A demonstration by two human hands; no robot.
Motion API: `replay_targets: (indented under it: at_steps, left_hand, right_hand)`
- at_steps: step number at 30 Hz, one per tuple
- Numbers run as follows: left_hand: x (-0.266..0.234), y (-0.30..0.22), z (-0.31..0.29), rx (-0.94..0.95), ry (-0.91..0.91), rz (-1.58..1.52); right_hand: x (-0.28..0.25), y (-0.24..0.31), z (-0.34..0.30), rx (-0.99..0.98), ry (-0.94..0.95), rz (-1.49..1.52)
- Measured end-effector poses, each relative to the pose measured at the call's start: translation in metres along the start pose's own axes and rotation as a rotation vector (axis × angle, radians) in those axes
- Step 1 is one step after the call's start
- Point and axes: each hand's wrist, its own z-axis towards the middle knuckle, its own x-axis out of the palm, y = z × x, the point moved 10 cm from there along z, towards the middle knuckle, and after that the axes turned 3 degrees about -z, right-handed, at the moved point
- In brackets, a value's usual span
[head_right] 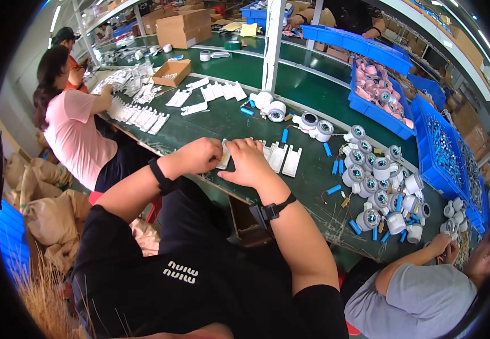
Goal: Assembling electronic components by connecting wires to small devices and placing them into plastic housings on an assembly line.
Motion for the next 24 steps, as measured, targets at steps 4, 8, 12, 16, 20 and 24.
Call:
replay_targets:
  at_steps: [4,8,12,16,20,24]
  left_hand:
    - [0.009,-0.013,0.011,0.079,0.124,0.076]
    - [0.01,-0.023,0.018,0.06,0.131,0.143]
    - [0.015,-0.023,0.021,0.051,0.242,0.177]
    - [0.018,-0.017,0.024,0.058,0.291,0.175]
    - [-0.031,0.013,0.024,-0.142,-0.177,0.295]
    - [-0.018,0.027,-0.007,-0.36,-0.107,-1.092]
  right_hand:
    - [0.004,-0.001,0.003,0.011,0.024,0.006]
    - [0.005,-0.006,-0.001,0.053,0.004,-0.006]
    - [0.007,-0.009,0.001,0.068,0.023,0.04]
    - [0.006,-0.012,0.003,0.084,0.023,0.035]
    - [0.005,-0.01,0.004,0.132,0.098,0.039]
    - [-0.007,-0.023,-0.006,0.207,0.11,-0.046]
